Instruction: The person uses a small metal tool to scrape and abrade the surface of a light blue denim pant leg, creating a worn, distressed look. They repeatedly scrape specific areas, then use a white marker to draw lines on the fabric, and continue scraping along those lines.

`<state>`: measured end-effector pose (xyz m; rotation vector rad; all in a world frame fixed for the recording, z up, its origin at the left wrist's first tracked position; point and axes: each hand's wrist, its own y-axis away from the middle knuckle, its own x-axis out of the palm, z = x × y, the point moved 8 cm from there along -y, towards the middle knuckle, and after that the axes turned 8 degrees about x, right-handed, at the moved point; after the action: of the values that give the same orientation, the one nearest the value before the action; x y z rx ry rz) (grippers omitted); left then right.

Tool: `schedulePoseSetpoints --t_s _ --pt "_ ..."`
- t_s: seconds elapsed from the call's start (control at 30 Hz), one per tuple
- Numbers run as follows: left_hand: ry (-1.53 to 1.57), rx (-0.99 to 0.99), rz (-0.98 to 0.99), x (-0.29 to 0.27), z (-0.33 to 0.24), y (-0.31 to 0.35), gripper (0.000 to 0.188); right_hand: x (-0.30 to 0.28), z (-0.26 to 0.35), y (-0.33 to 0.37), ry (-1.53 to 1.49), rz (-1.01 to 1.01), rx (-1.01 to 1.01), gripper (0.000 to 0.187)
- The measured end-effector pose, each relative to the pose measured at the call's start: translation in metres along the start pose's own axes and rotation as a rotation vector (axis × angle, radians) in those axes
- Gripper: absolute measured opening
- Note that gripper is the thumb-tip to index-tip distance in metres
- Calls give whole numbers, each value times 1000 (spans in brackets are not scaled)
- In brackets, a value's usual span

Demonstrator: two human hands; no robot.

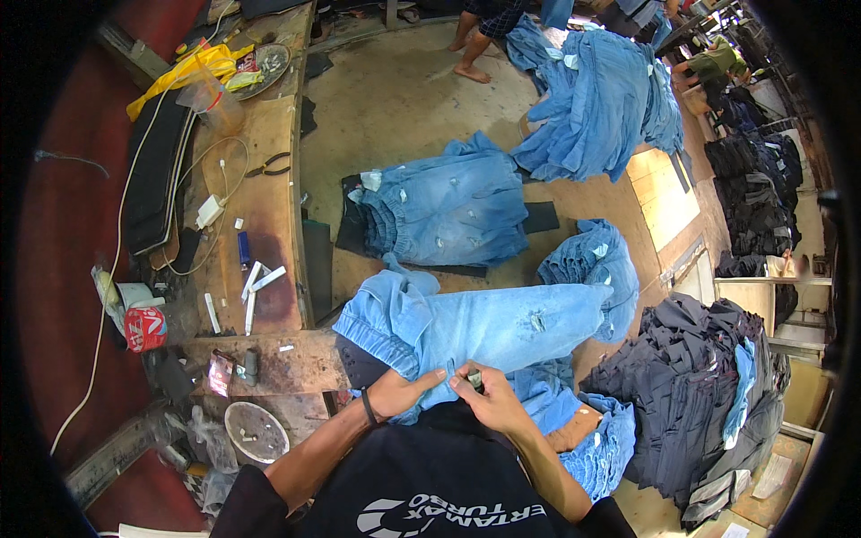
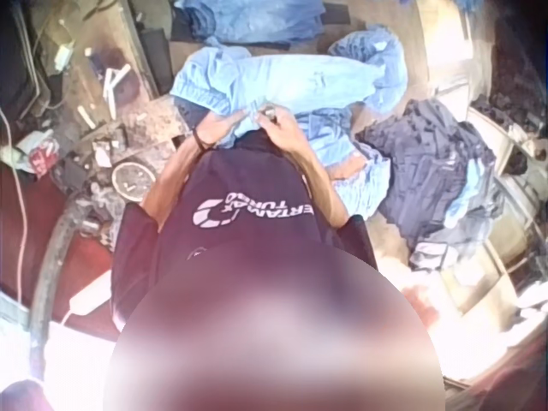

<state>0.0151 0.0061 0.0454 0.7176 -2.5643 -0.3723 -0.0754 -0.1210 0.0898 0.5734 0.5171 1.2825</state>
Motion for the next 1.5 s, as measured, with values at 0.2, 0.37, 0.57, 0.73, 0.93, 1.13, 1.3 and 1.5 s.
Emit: schedulePoseSetpoints --t_s 0.2,0.37,0.57,0.73,0.93,1.13,1.3,1.5 --pt "128 -17 -52 -6 6 8 37 8 -23 11 -584 -3 324 15" --pt "69 -14 7 -2 7 1 40 5 -15 10 -248 -81 198 13" --pt "71 -29 -5 1 7 1 44 3 -16 8 -331 -127 216 15" --pt "69 10 -24 0 9 1 42 0 -17 9 -228 -141 231 16" --pt "14 -13 -3 -2 19 -2 43 4 -14 3 -276 -141 150 16" --pt "118 -7 -35 -2 12 4 47 1 -14 9 -263 -97 229 16" --pt "-18 46 -52 -6 -1 1 47 3 -2 0 -110 -85 93 18" --pt "65 -17 28 -2 2 3 48 10 -24 7 -534 -45 287 19"
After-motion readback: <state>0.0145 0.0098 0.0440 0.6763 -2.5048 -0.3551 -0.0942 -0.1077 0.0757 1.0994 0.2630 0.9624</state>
